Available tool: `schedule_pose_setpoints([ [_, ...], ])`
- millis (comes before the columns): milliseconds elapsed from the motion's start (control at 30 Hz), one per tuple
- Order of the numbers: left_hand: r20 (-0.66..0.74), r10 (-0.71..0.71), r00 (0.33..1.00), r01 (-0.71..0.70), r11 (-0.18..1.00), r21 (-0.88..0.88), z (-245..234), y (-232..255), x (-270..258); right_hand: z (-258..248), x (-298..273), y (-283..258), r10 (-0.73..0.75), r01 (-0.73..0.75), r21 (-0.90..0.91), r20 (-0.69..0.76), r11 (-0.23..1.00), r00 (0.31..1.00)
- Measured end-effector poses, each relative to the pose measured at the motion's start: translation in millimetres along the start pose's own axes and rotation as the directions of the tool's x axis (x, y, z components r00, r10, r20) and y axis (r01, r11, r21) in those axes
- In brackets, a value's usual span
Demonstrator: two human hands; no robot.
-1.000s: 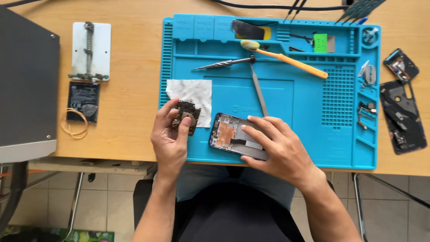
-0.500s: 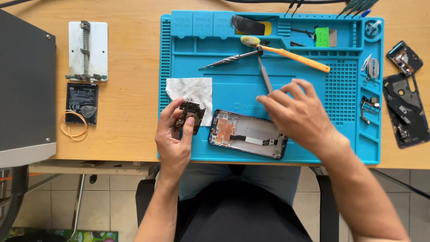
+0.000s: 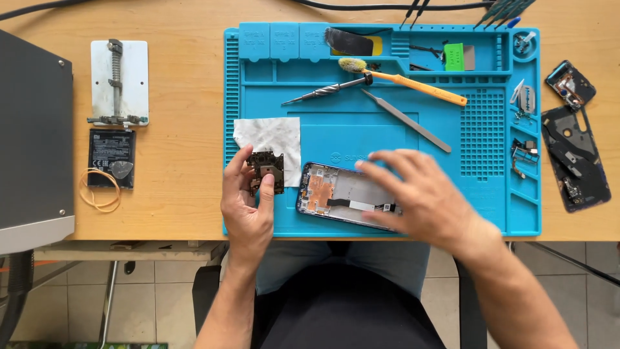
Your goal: The person places a motherboard into a smartphone chassis, then uses tweezers to adjust internal components. They apply adhesive from a tube along the inner frame of the phone and finally insert a battery into the device.
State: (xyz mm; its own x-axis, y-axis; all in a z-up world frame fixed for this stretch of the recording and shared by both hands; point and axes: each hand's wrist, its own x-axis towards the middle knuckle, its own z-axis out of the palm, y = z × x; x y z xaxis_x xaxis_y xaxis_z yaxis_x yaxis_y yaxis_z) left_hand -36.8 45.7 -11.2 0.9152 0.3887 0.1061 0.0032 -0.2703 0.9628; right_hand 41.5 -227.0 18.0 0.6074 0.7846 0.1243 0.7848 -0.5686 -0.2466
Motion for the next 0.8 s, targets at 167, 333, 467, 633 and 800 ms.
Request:
schedule_pose_setpoints([
  [167, 0.005, 0.006, 1.0, -0.006, 0.999, 0.036, 0.9, -0.5, -0.3, 11.5, -12.2, -15.5, 0.08, -0.08, 0.005, 0.002, 0.997, 0.997],
  [333, 0.04, 0.029, 0.999, -0.031, 0.997, 0.068, 3.0, 0.1, 1.0, 24.5, -14.8, -18.5, 0.064, -0.064, 0.003, -0.081, 0.998, 0.995],
  [467, 0.009, 0.082, 0.997, -0.081, 0.996, -0.048, 3.8, -1.8, 1.9, 29.4, -17.7, -10.0, 0.147, -0.067, 0.251, -0.317, 0.966, 0.937],
  [633, -0.005, 0.075, 0.997, -0.075, 0.995, -0.058, 1.3, -3.0, 2.0, 23.3, -32.7, -9.7, 0.435, 0.027, 0.842, -0.306, 0.538, 0.847],
  [800, 0.05, -0.002, 0.999, 0.001, 1.0, 0.029, 1.2, 6.3, 1.8, 4.6, -25.3, -34.4, 0.62, 0.449, 0.634, 0.063, -0.63, 0.782],
])
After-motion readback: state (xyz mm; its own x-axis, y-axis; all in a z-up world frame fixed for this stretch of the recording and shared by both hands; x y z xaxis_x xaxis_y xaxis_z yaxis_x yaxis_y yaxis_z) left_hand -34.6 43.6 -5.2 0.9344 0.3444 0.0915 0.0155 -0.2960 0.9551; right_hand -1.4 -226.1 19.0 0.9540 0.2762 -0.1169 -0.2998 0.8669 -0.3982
